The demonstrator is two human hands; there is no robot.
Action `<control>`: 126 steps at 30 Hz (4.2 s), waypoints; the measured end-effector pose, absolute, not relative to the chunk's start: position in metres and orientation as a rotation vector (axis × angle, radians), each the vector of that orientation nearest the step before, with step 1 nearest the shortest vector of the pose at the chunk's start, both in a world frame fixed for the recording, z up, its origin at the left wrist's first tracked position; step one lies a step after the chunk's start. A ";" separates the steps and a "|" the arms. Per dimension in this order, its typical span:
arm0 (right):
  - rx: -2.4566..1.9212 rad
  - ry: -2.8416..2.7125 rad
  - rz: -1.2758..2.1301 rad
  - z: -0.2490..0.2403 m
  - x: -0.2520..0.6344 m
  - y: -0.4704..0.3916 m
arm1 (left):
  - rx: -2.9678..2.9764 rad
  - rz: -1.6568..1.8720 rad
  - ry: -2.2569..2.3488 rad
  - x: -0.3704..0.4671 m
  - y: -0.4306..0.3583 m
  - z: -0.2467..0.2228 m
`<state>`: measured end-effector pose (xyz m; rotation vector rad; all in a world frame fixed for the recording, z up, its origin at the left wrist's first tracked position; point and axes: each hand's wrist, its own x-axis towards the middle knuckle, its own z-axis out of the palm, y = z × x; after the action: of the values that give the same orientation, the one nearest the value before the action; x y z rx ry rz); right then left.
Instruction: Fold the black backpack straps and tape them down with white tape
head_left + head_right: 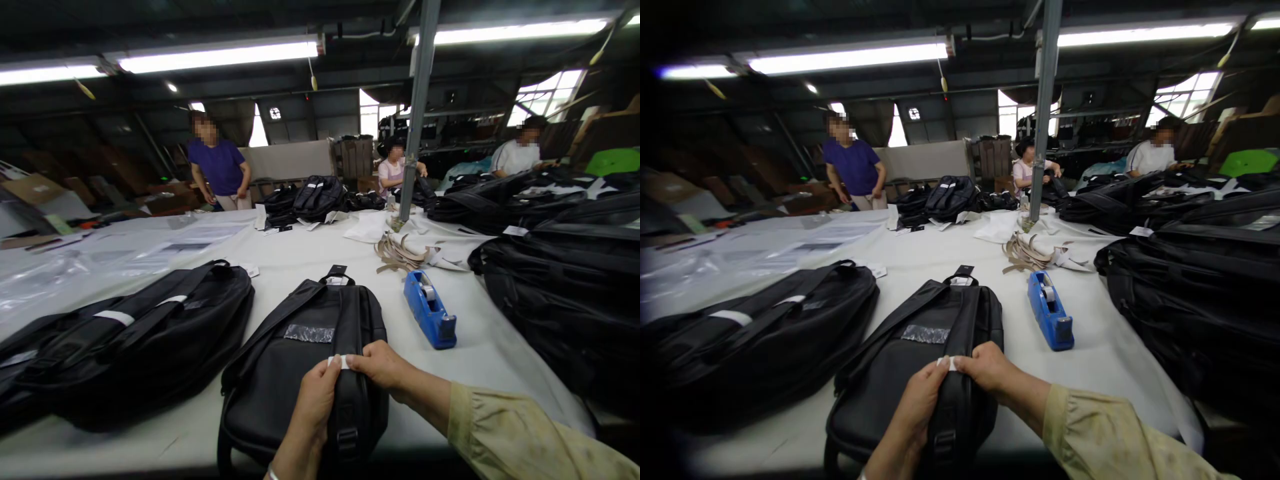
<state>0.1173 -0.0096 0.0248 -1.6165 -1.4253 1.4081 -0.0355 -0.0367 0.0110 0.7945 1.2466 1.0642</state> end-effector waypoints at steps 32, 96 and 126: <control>-1.517 -0.902 1.732 -0.036 0.143 -0.052 | 1.002 1.123 1.857 -0.183 -0.014 0.072; -0.812 -1.139 1.459 0.086 0.052 0.020 | 0.689 1.377 1.042 -0.067 0.045 0.098; -0.952 -1.155 1.553 0.111 0.034 0.024 | 0.718 1.405 1.076 -0.087 0.048 0.128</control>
<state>0.0341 0.0238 0.1111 -0.9516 -1.1553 1.5531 -0.0867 0.0478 0.1281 0.7177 1.0761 1.4047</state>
